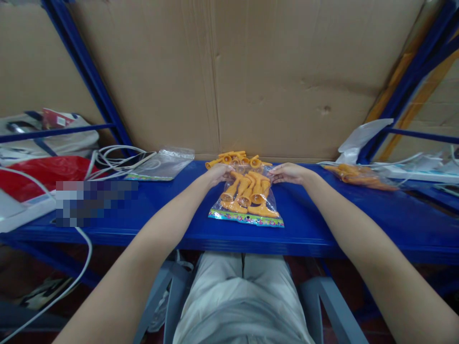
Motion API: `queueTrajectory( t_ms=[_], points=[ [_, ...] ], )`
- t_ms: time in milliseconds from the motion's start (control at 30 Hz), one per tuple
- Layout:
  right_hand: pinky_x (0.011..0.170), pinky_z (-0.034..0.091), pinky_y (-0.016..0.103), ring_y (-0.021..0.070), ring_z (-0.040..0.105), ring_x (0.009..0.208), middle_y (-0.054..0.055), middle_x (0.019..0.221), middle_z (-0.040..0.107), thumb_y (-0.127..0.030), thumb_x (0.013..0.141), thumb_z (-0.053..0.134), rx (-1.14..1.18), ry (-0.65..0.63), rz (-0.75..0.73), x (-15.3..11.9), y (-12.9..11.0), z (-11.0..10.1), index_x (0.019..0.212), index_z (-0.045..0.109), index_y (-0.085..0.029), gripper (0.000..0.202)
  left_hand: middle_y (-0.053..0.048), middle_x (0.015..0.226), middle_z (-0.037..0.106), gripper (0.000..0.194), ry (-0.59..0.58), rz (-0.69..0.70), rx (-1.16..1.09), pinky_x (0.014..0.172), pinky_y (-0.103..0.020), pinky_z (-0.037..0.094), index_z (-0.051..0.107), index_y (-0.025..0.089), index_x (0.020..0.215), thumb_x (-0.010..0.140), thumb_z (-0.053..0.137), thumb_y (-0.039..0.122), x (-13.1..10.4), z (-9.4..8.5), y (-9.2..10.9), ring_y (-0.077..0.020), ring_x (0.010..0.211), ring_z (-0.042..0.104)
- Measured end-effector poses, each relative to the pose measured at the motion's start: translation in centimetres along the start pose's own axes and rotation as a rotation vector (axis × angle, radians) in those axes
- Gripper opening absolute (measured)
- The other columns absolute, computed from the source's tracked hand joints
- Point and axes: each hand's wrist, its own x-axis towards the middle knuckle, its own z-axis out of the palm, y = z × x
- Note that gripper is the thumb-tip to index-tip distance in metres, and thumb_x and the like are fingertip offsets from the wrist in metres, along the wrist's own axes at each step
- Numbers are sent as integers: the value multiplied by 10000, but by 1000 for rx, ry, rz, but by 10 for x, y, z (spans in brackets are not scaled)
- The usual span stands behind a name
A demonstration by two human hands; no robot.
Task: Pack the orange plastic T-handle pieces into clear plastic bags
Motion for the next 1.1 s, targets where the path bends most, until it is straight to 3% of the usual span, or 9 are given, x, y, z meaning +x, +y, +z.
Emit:
queueTrajectory(
  t_ms=[167,400,567,867,1100],
  points=[
    [595,496,211,90,547,531,-2,588,637,-113,835,687,73,14,-95,8,9,10,775,692,-156,75,-27,642,694,131,-41,33,7,716,-278,578,637,142,737,865,614,122,5,-8,-5,-113,548,640],
    [565,485,176,81,588,649,53,973,757,-38,764,688,61,-16,-154,14,12,7,864,758,-175,183,-36,733,746,59,-147,10,81,832,-322,580,701,162,822,820,689,104,12,-24,-8,-145,678,708],
    [626,526,190,93,622,721,54,1049,752,-38,724,718,29,-27,-182,16,14,1,868,774,-186,215,-51,817,762,149,-246,11,92,921,-375,549,723,166,900,787,719,69,14,-34,-7,-162,765,727],
    [681,513,228,91,593,701,46,960,758,-56,711,701,-4,60,-279,20,15,4,813,774,-183,179,-80,906,770,265,-230,-6,94,899,-348,551,748,168,982,813,616,12,12,-36,-6,-159,829,726],
    [680,463,238,97,582,671,17,763,731,-55,652,688,-48,126,-344,23,14,8,616,718,-180,133,-79,930,777,239,-179,19,103,862,-336,577,774,165,854,759,642,-11,12,-33,-4,-166,817,732]
  ],
)
